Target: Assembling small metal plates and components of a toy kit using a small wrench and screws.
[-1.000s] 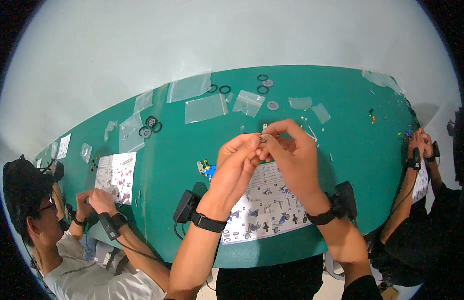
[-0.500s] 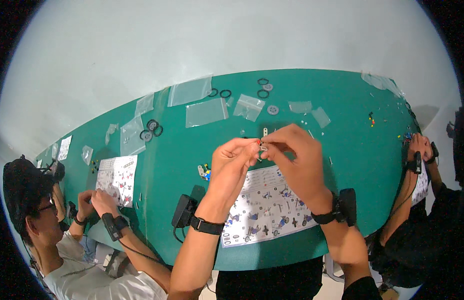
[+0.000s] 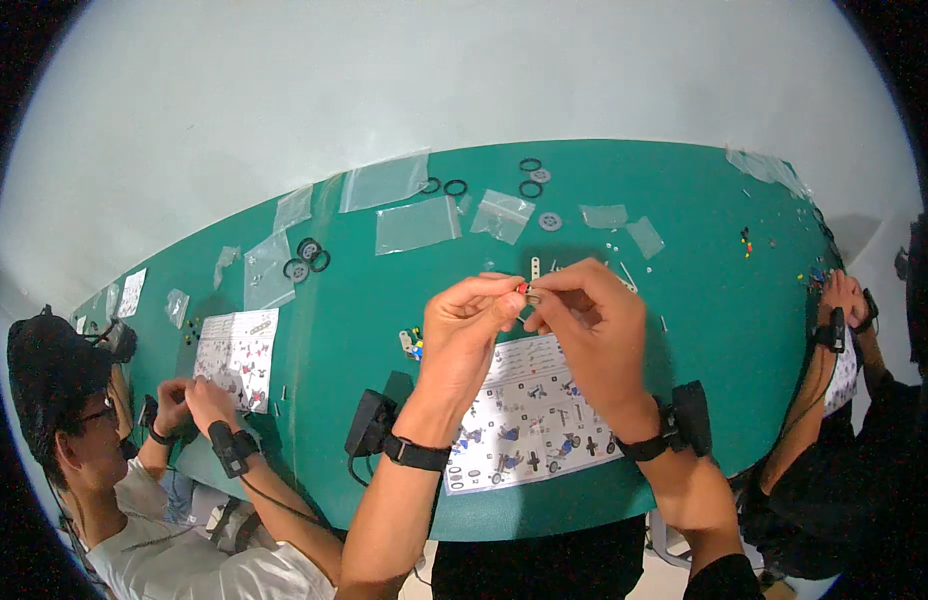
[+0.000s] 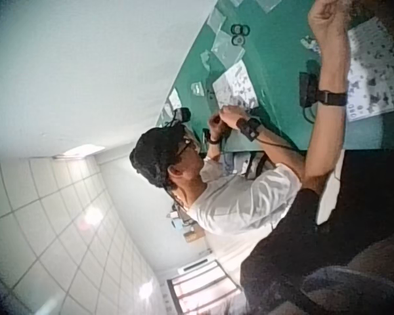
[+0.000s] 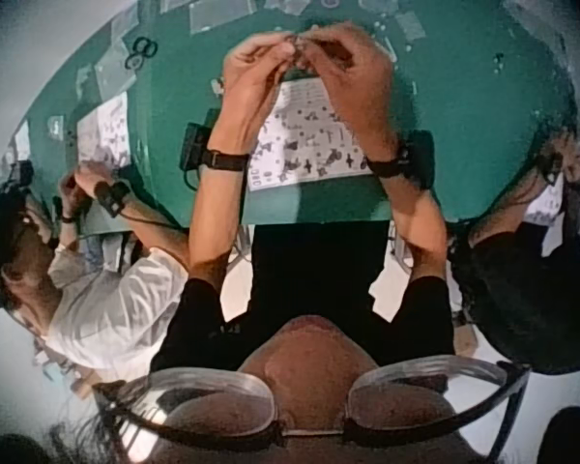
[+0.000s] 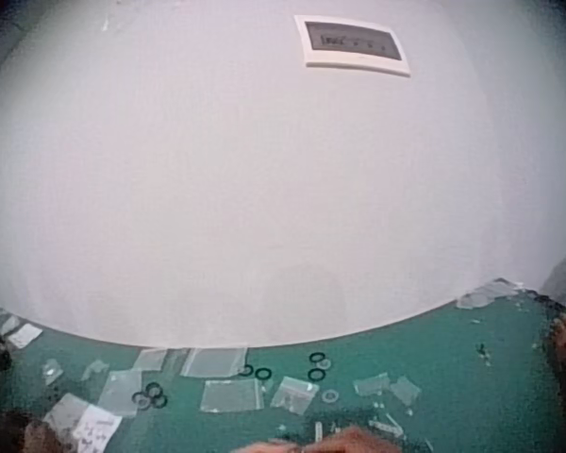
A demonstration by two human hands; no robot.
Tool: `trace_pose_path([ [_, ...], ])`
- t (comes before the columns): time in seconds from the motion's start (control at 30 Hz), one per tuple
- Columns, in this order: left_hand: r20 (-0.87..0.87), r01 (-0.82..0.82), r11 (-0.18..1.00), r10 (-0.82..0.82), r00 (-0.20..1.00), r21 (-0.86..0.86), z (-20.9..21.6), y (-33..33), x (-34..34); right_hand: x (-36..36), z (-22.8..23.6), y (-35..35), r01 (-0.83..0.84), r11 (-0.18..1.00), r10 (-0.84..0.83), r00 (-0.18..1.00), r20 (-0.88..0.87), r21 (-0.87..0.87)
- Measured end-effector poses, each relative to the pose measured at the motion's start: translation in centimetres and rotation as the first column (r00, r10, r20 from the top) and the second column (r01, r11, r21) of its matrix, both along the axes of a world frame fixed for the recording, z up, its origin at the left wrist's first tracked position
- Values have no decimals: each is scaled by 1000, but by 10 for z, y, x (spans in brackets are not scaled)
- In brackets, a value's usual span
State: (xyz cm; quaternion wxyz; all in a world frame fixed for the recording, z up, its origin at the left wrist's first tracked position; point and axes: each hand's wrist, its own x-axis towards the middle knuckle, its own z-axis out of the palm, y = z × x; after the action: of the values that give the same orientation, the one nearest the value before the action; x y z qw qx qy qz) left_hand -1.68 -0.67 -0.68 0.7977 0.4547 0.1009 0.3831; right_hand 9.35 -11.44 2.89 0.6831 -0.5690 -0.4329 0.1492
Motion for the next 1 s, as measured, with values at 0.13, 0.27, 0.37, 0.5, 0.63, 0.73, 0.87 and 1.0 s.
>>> trace_pose_path([
  [0.13, -67, -89, 983, 100, 993, 160, 5, 0, -1, -3, -1, 0, -63, 998, 57, 975, -214, -21],
  [0.27, -110, -160, 947, 197, 974, 279, 8, 0, -1, -3, -2, -1, -91, 995, 78, 965, -248, -41],
  [0.37, -117, -182, 928, 231, 966, 326, 10, -1, -3, -2, -6, 1, -124, 992, 110, 956, -270, -35],
  [0.5, -141, -189, 921, 249, 958, 340, 13, -4, -1, -1, -5, 1, -142, 989, 130, 964, -231, -36],
  [0.63, -148, -183, 927, 241, 959, 327, 13, -6, -1, -2, -10, 4, -165, 986, 158, 962, -224, -11],
  [0.73, -170, -155, 951, 205, 964, 266, 16, -8, 0, -1, -10, 4, -181, 983, 171, 950, -263, -15],
  [0.87, -129, -183, 924, 237, 963, 336, 12, -7, 2, 1, -11, 4, -204, 978, 188, 949, -251, -35],
  [1.0, -147, -177, 944, 223, 964, 278, 11, -7, 0, 5, -9, 5, -245, 969, 215, 901, -378, -34],
])
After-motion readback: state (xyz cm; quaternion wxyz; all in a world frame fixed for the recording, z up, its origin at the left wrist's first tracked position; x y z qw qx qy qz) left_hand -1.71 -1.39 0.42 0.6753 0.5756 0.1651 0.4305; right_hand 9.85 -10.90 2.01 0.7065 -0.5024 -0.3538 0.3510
